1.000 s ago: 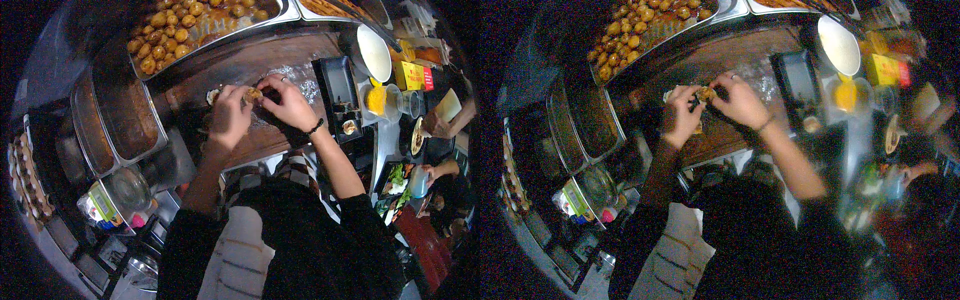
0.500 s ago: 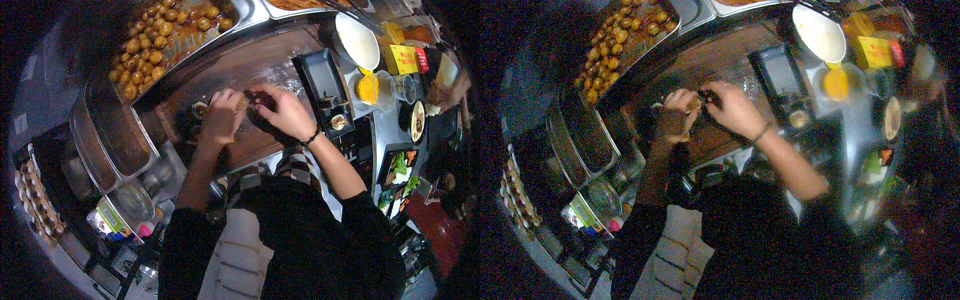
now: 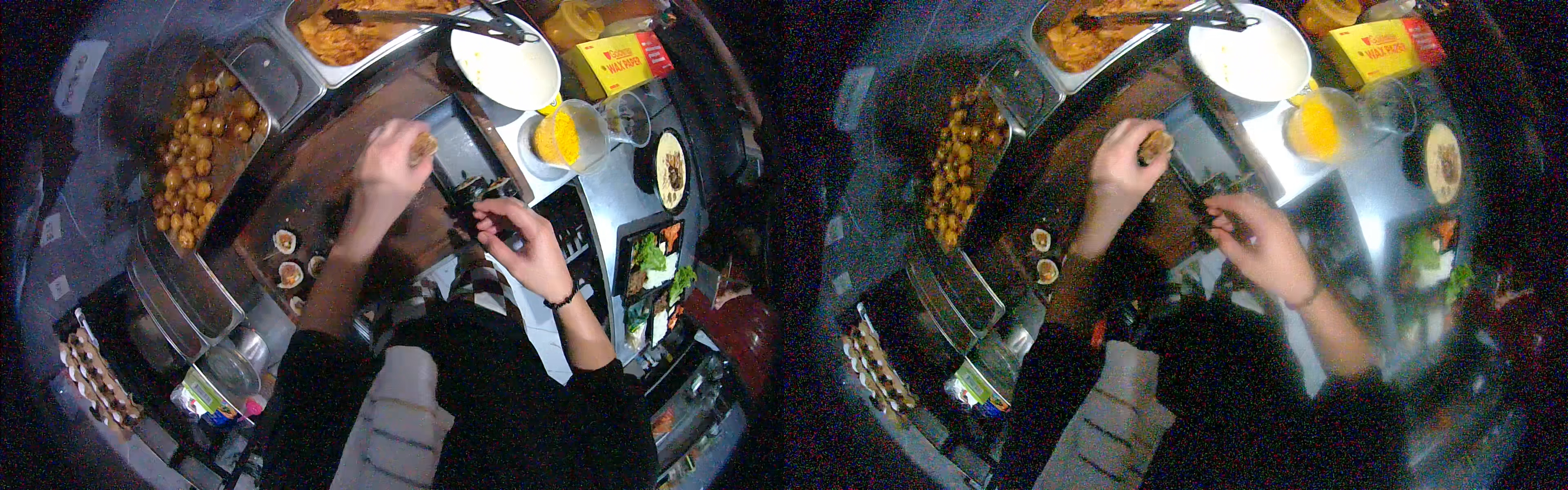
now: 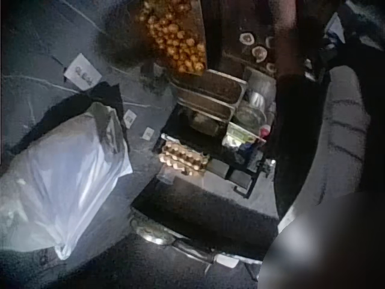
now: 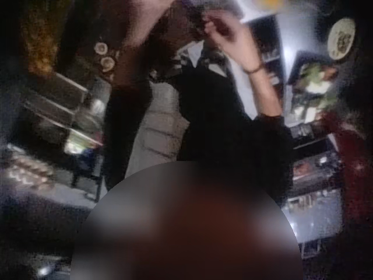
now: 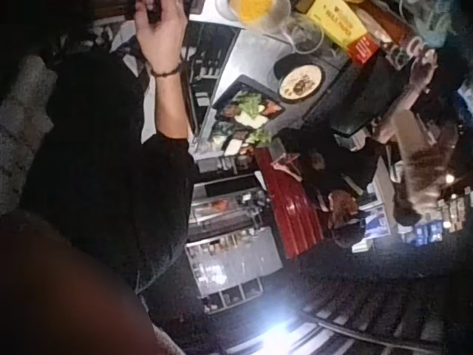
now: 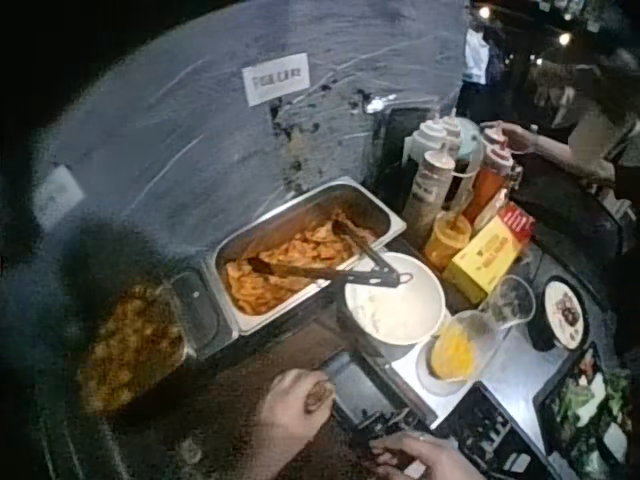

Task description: The person cooks scrambled eggs in a pan, transfers them to a bowl, and then assembles sushi rolls by placing rice and fillings into nori sheets. The person arranges the finished sushi pieces on a black tray.

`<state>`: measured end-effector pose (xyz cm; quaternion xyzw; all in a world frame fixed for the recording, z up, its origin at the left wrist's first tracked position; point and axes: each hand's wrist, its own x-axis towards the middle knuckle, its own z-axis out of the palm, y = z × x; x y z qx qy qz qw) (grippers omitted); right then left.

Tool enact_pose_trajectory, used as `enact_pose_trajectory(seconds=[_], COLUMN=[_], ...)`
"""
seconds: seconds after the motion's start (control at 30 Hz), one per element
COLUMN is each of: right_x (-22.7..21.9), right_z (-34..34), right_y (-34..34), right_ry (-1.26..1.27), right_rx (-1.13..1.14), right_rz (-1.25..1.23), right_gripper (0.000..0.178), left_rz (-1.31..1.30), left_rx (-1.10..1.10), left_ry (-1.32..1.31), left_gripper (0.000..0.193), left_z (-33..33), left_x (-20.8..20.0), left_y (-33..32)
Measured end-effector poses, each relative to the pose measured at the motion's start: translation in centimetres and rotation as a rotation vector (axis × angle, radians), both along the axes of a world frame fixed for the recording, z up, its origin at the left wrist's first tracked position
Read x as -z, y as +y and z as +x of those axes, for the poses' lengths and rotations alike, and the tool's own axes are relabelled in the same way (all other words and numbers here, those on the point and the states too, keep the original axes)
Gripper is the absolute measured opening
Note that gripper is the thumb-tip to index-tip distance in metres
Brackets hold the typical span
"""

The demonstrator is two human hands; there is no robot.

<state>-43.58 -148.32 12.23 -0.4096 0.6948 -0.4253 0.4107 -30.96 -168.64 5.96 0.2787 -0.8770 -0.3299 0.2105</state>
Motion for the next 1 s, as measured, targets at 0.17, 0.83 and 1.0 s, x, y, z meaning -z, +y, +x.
enact_pose_trajectory(seconds=[0.17,0.83,1.0], right_x=[0.4,5.7,6.0], right_z=[-2.1,-5.7,-5.3], right_y=[2.1,-9.0,-10.2], right_ry=[0.053,0.625,0.638], right_rx=[0.011,0.078,0.042], right_rz=[0.016,-0.117,-0.096], right_gripper=[0.037,0.023,0.019], left_rz=[-0.120,0.230,0.289], left_rx=[-0.025,-0.330,-0.342], left_ry=[-0.165,0.116,0.199], left_gripper=[0.039,0.050,0.047], left_z=[-5.7,-5.1,-5.3], left_x=[0.9,2.7,3.3], left_y=[1.2,4.1,4.4])
